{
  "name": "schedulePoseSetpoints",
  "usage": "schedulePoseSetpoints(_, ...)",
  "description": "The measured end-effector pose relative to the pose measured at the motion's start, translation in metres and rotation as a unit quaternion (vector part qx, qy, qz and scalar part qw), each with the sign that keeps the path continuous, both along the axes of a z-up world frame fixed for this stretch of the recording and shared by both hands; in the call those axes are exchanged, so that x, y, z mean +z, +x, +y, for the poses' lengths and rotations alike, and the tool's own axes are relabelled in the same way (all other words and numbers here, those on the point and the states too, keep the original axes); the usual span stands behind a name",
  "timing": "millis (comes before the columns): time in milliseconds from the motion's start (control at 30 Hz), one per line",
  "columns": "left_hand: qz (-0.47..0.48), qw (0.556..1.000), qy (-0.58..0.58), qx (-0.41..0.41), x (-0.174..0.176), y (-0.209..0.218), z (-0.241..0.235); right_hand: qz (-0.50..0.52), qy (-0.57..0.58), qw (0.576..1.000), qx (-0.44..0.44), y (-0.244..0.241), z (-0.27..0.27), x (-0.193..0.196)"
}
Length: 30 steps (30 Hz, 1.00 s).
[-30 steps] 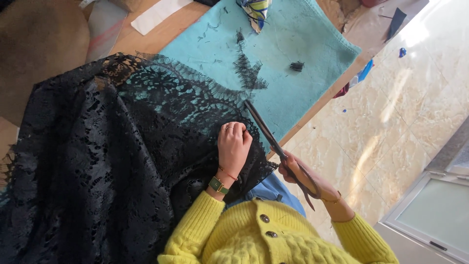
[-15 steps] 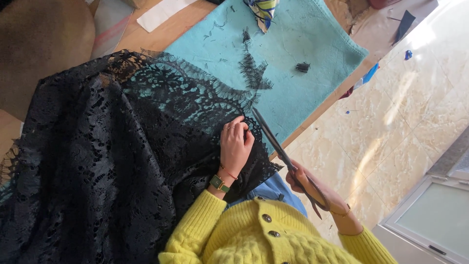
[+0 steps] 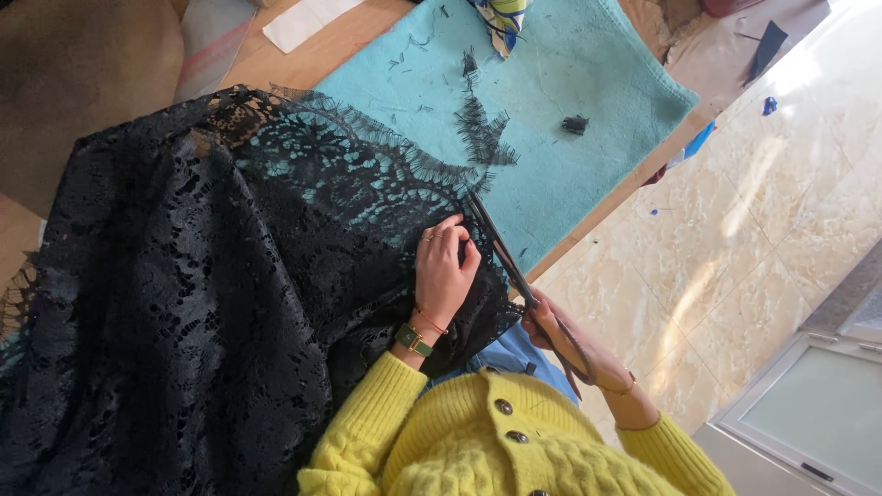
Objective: Cutting the edge of a black lace fabric piece using large fabric scissors on a workbench.
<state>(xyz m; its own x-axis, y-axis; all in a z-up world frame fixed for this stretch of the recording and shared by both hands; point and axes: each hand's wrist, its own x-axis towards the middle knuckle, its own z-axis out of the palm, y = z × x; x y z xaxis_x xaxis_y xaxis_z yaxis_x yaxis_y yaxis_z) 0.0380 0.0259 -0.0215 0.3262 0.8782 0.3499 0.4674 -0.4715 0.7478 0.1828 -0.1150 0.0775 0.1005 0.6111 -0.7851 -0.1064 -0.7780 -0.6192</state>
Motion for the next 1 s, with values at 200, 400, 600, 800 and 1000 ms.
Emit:
schedulePoseSetpoints(200, -0.012, 1.0, -0.001, -0.003, -0.001, -0.001, 0.001, -0.019, -0.009, 1.0, -0.017, -0.01, 0.004, 0.006)
schedulePoseSetpoints(400, -0.019, 1.0, -0.018, -0.009, 0.004, -0.004, 0.002, 0.024, 0.072, 0.996, -0.039, -0.014, 0.009, 0.003)
schedulePoseSetpoints(600, -0.018, 1.0, -0.015, -0.011, 0.003, -0.004, 0.002, 0.071, 0.104, 0.991, -0.038, -0.008, 0.007, -0.007)
schedulePoseSetpoints(800, -0.013, 1.0, -0.013, -0.006, 0.005, -0.003, 0.002, 0.065, 0.114, 0.99, -0.044, -0.009, 0.007, -0.006)
schedulePoseSetpoints(1000, 0.0, 1.0, -0.008, -0.007, 0.002, -0.005, 0.002, 0.084, 0.131, 0.984, -0.086, 0.007, -0.007, -0.051)
